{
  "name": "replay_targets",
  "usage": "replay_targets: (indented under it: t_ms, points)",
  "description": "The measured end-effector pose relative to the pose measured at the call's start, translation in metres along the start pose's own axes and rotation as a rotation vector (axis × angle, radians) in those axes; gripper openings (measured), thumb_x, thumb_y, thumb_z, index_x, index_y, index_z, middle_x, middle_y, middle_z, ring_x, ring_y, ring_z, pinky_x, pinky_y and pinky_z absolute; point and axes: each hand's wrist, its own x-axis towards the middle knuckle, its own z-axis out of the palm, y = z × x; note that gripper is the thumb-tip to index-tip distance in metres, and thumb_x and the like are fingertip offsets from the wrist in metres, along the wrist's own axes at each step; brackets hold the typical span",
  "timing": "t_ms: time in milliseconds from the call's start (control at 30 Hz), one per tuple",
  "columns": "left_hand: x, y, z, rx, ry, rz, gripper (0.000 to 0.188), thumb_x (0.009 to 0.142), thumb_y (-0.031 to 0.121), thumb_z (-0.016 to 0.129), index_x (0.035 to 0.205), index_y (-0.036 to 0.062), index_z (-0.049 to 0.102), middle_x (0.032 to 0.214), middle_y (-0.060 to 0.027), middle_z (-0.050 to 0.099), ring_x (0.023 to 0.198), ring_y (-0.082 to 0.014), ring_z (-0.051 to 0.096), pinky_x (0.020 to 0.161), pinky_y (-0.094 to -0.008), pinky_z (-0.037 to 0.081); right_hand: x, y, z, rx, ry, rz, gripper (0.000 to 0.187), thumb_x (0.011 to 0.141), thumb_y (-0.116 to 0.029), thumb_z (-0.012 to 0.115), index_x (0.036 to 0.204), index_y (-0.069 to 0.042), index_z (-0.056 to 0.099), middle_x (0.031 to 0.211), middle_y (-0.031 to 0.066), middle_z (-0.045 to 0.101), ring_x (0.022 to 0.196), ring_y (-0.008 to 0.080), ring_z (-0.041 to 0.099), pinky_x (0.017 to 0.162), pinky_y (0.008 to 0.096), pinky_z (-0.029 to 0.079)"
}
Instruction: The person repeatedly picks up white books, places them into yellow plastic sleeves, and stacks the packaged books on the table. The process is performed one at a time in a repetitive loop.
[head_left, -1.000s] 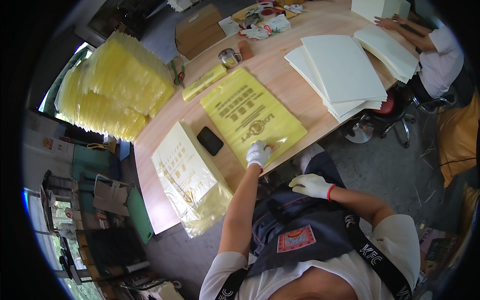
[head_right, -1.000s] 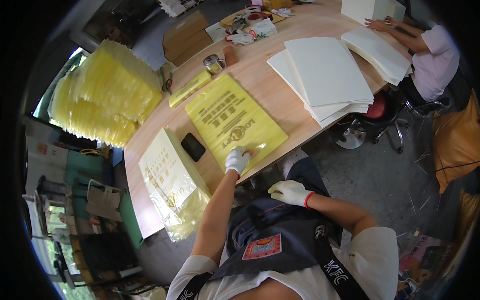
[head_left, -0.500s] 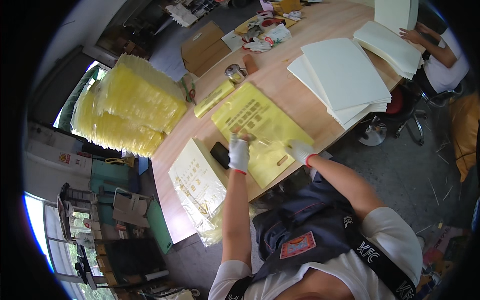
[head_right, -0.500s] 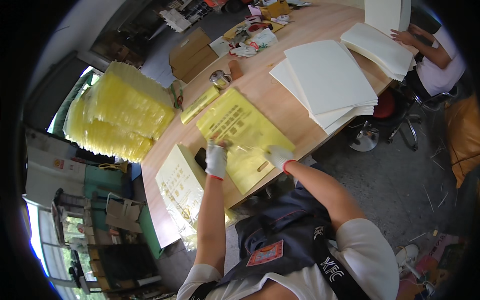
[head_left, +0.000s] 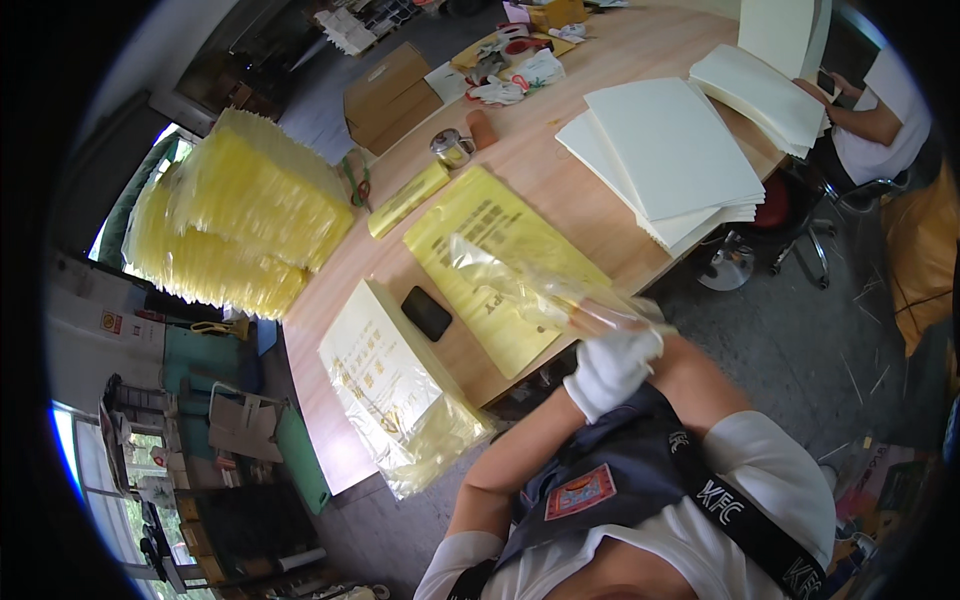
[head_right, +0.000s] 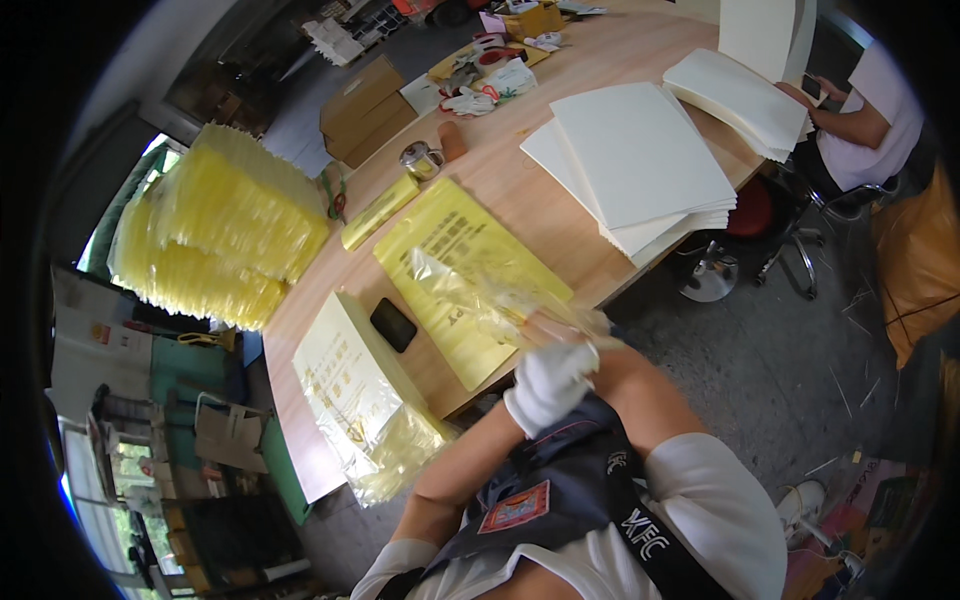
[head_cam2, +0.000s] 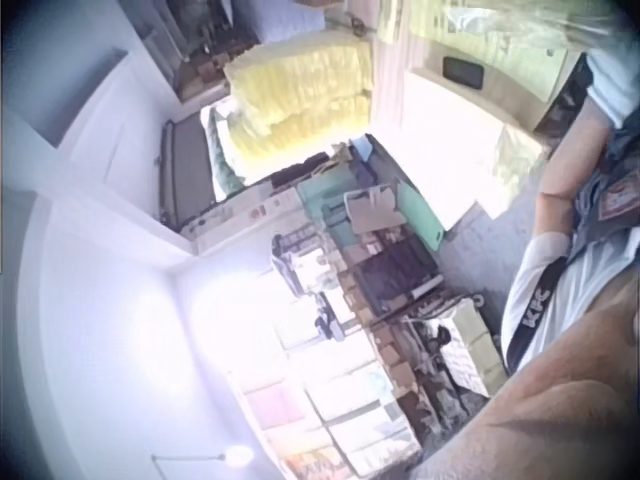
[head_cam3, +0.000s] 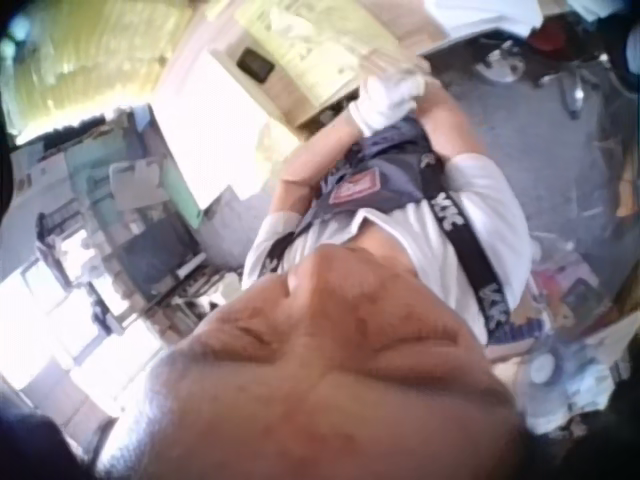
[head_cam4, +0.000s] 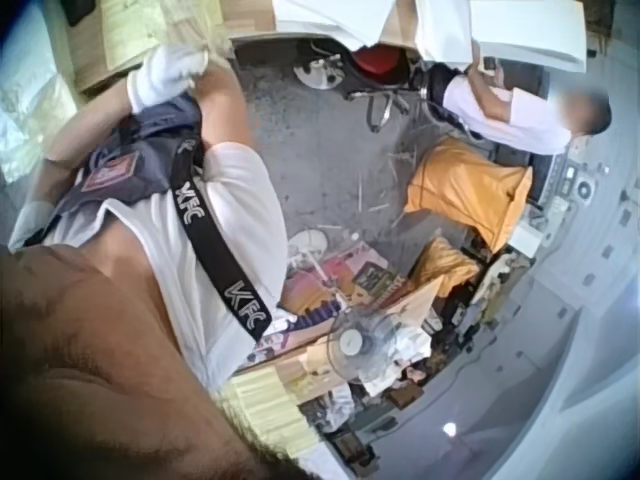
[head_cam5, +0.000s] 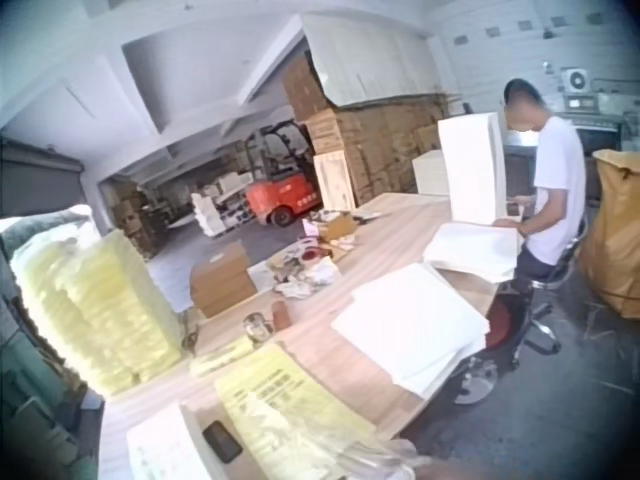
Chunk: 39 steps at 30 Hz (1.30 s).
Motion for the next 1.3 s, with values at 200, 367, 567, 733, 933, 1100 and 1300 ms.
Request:
replay_targets:
  t_ms: [200, 367, 567, 733, 933, 1100, 1300]
  points:
    - [-0.035, -0.059, 0.003, -0.033, 0.169, -0.296, 0.017, 0.092, 0.009, 0.059, 0.107, 0.0067, 0.066, 0.081, -0.0136, 0.068, 0.060, -0.0196, 0.062, 0.057, -0.0323, 0.050, -0.011, 0.020, -0.033, -0.171, -0.339, 0.053, 0.027, 0.090, -0.023, 0.057, 0.113, -0.010, 0.059, 0.114, 0.0163, 0.061, 0.104, 0.0299, 0.059, 0.084, 0.0388, 0.048]
    - [-0.052, -0.102, -0.005, -0.487, 0.297, -0.824, 0.019, 0.098, 0.014, 0.054, 0.113, 0.0033, 0.060, 0.102, -0.0069, 0.070, 0.060, -0.0059, 0.053, 0.053, -0.0207, 0.044, -0.018, 0.044, -0.145, -0.756, 0.352, -0.115, 0.016, 0.083, -0.019, 0.059, 0.098, -0.012, 0.061, 0.090, 0.0092, 0.064, 0.087, 0.0281, 0.063, 0.077, 0.0404, 0.050]
    - [-0.021, -0.132, 0.026, -0.582, 0.208, -0.753, 0.021, 0.099, 0.014, 0.052, 0.115, 0.0017, 0.059, 0.110, -0.0101, 0.068, 0.067, -0.0085, 0.056, 0.065, -0.0247, 0.049, -0.003, 0.116, -0.173, -1.032, 0.197, -0.191, 0.019, 0.086, -0.026, 0.058, 0.099, -0.013, 0.057, 0.090, 0.0065, 0.064, 0.086, 0.0246, 0.063, 0.076, 0.0388, 0.051]
    - [0.016, -0.129, 0.037, -0.663, -0.077, -0.708, 0.036, 0.099, 0.023, 0.053, 0.128, 0.0013, 0.054, 0.120, -0.0092, 0.063, 0.090, -0.0124, 0.061, 0.081, -0.0268, 0.050, 0.004, 0.118, -0.203, -1.031, 0.193, -0.311, 0.012, 0.084, -0.023, 0.056, 0.085, -0.011, 0.056, 0.074, 0.0052, 0.062, 0.070, 0.0247, 0.064, 0.065, 0.0409, 0.051]
    - [0.034, -0.121, 0.045, -1.612, 0.219, -0.985, 0.048, 0.098, 0.033, 0.051, 0.128, -0.0032, 0.051, 0.120, -0.0108, 0.063, 0.091, -0.0181, 0.063, 0.083, -0.0299, 0.051, -0.065, -0.024, -0.145, -0.675, 0.029, -0.322, 0.022, 0.081, -0.031, 0.063, 0.086, -0.010, 0.057, 0.074, 0.0115, 0.061, 0.071, 0.0314, 0.062, 0.068, 0.0450, 0.050]
    - [0.008, -0.128, -0.011, -0.998, 0.004, -1.015, 0.032, 0.091, 0.018, 0.054, 0.113, -0.0040, 0.058, 0.100, -0.0107, 0.066, 0.087, -0.0193, 0.065, 0.073, -0.0312, 0.053, -0.103, 0.004, -0.153, -0.148, 0.503, 0.009, 0.033, 0.086, -0.027, 0.069, 0.111, -0.007, 0.064, 0.111, 0.0133, 0.064, 0.104, 0.0236, 0.064, 0.089, 0.0371, 0.051]
    - [0.003, -0.075, -0.003, -0.051, -0.401, -0.793, 0.053, 0.085, 0.019, 0.060, 0.133, -0.0008, 0.045, 0.091, -0.0175, 0.066, 0.082, -0.0247, 0.066, 0.075, -0.0378, 0.053, -0.093, 0.041, -0.102, 0.943, 0.271, 0.290, 0.054, 0.087, -0.033, 0.071, 0.129, -0.001, 0.055, 0.122, 0.0057, 0.060, 0.115, 0.0151, 0.054, 0.100, 0.0284, 0.041]
